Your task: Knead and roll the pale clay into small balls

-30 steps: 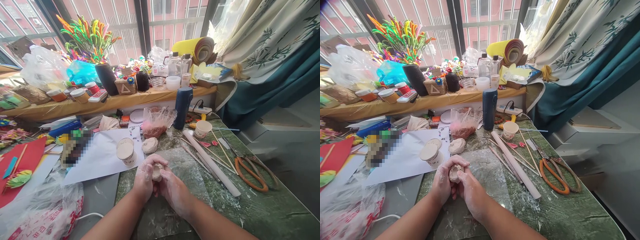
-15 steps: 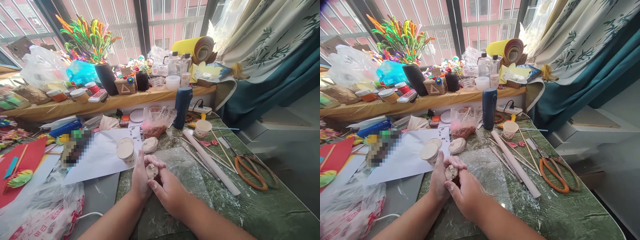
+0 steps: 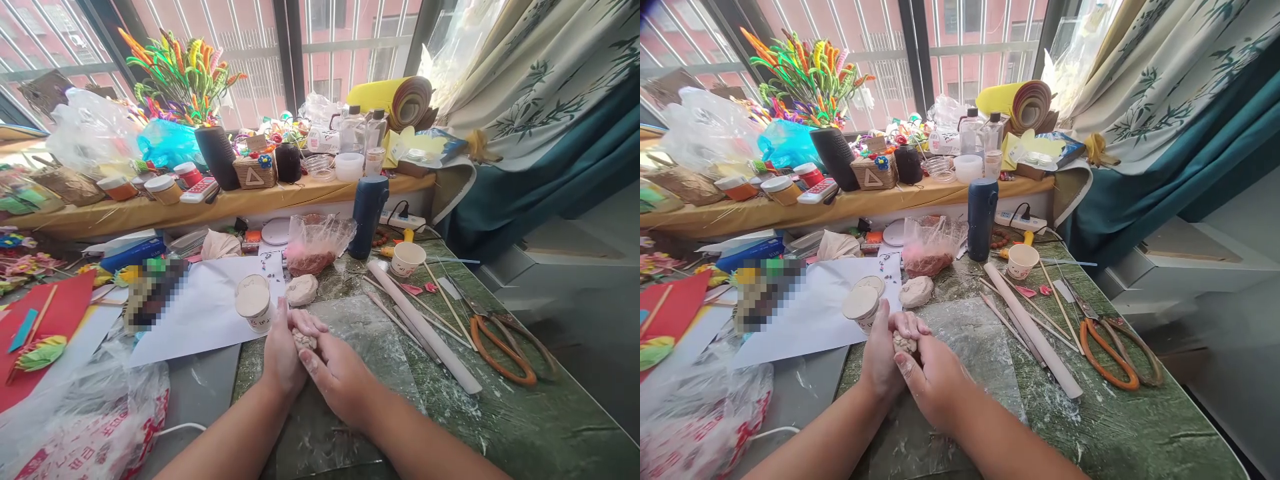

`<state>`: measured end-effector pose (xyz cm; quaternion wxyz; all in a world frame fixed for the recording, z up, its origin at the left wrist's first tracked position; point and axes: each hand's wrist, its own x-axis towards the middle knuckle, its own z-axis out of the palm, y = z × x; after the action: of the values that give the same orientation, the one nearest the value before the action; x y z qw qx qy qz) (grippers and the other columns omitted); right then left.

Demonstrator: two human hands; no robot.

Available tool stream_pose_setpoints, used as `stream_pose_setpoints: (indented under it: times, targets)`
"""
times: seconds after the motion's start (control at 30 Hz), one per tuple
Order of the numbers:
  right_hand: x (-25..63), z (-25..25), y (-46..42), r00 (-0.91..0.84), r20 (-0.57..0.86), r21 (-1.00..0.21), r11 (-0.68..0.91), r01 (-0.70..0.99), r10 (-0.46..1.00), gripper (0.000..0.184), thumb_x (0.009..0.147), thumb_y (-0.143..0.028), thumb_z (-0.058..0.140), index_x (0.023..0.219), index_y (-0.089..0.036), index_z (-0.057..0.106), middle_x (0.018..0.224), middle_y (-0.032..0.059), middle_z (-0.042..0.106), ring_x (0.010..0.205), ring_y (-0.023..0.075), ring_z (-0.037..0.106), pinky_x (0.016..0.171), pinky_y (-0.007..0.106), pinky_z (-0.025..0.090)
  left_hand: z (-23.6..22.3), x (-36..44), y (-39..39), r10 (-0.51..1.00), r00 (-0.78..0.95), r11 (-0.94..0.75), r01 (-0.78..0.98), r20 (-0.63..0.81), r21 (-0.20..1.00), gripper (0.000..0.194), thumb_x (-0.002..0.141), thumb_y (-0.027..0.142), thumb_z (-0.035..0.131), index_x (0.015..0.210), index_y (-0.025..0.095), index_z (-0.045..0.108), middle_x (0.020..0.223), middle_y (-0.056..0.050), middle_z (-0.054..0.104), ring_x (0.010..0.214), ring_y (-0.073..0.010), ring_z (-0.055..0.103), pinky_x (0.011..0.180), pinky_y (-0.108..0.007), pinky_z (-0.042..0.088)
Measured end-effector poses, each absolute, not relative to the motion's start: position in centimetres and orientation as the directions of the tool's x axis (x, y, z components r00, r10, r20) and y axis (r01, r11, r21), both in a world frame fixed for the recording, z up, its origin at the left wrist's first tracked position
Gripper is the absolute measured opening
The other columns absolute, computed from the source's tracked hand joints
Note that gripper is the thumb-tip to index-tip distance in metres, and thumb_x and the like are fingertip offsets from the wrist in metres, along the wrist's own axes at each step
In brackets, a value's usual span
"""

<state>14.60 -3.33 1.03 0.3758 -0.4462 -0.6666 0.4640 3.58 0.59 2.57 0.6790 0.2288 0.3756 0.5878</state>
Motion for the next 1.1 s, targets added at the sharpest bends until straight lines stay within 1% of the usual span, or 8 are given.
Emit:
stream_pose_setpoints:
  times: [0.07,0.13,0.23,0.33,0.5,0.67,0.83,1.1]
  targets:
    - [15.7,1.7,-2.7,-0.296,0.089,-0.956,0.165,0.243,0.951,0.046,0.104,-0.053,0.037,0.105,-0.023,0.072,0.092,0.0065,0.071,0.083,0.0248,0.064,0.077,0.037,0.045,3.1,3.0,0.7,0.965,0.089,0.238,-0.697,-0.248,0.677,0.068,0.094,0.061,0.053,0.044,0.017,0.055,0.049,-0.001,0.052,0.064,-0.0181,0.066,0.072,-0.031,0.056]
    - [16.9,2.0,-2.2,-0.146,0.077,-0.966,0.110,0.233,0.986,0.052,0.105,-0.053,0.031,0.092,-0.023,0.072,0.074,0.0031,0.064,0.070,0.0213,0.059,0.069,0.035,0.044,3.7,2.4,0.9,0.956,0.118,0.266,-0.738,-0.269,0.620,0.068,0.097,0.061,0.049,0.047,0.015,0.057,0.053,-0.001,0.053,0.066,-0.0174,0.066,0.074,-0.033,0.058]
    - [18.2,2.1,-1.5,0.039,0.046,-0.942,0.031,0.333,0.998,0.043,0.103,-0.048,0.038,0.098,-0.023,0.073,0.074,0.0026,0.064,0.071,0.0214,0.059,0.069,0.035,0.044,4.7,1.7,1.3,0.936,0.104,0.295,-0.755,-0.336,0.586,0.065,0.098,0.061,0.045,0.055,0.015,0.057,0.058,0.002,0.052,0.059,-0.0136,0.062,0.067,-0.034,0.061]
    - [18.4,1.8,-1.0,-0.036,0.059,-0.840,0.069,0.538,0.998,0.029,0.098,-0.034,0.049,0.109,-0.023,0.073,0.094,0.0062,0.071,0.090,0.0244,0.063,0.080,0.038,0.046,5.1,1.4,1.6,0.923,0.063,0.294,-0.754,-0.380,0.587,0.057,0.098,0.060,0.048,0.062,0.016,0.056,0.063,0.002,0.054,0.059,-0.0126,0.062,0.061,-0.030,0.061]
    - [17.6,1.2,-1.1,-0.207,0.088,-0.626,0.216,0.750,0.974,0.032,0.095,-0.025,0.054,0.122,-0.021,0.071,0.108,0.0114,0.069,0.104,0.0289,0.057,0.092,0.043,0.042,4.8,1.1,1.7,0.933,0.113,0.303,-0.756,-0.341,0.580,0.047,0.096,0.053,0.054,0.067,0.017,0.055,0.065,0.003,0.053,0.052,-0.0106,0.055,0.044,-0.022,0.050]
    - [15.3,0.8,-2.3,-0.485,0.029,-0.522,0.427,0.738,0.874,0.020,0.093,-0.033,0.064,0.108,-0.024,0.075,0.103,0.0096,0.068,0.101,0.0298,0.055,0.089,0.045,0.040,4.5,1.1,1.6,0.951,0.165,0.291,-0.761,-0.260,0.581,0.046,0.096,0.054,0.054,0.067,0.017,0.055,0.066,0.003,0.053,0.049,-0.0097,0.051,0.042,-0.021,0.046]
    - [13.7,0.3,-2.5,-0.455,0.006,-0.490,0.399,0.775,0.890,0.026,0.090,-0.048,0.069,0.101,-0.025,0.077,0.109,0.0103,0.067,0.104,0.0320,0.054,0.091,0.048,0.036,4.4,1.3,1.7,0.947,0.170,0.301,-0.762,-0.272,0.574,0.049,0.098,0.054,0.050,0.066,0.017,0.055,0.066,0.003,0.052,0.049,-0.0100,0.051,0.042,-0.021,0.045]
    - [14.1,-0.5,-2.2,-0.491,0.064,-0.505,0.452,0.735,0.869,0.017,0.094,-0.038,0.067,0.084,-0.029,0.079,0.096,0.0029,0.071,0.093,0.0250,0.052,0.084,0.042,0.035,4.7,1.4,1.7,0.937,0.141,0.309,-0.760,-0.319,0.572,0.051,0.101,0.053,0.045,0.066,0.017,0.055,0.065,0.003,0.052,0.052,-0.0103,0.052,0.047,-0.022,0.048]
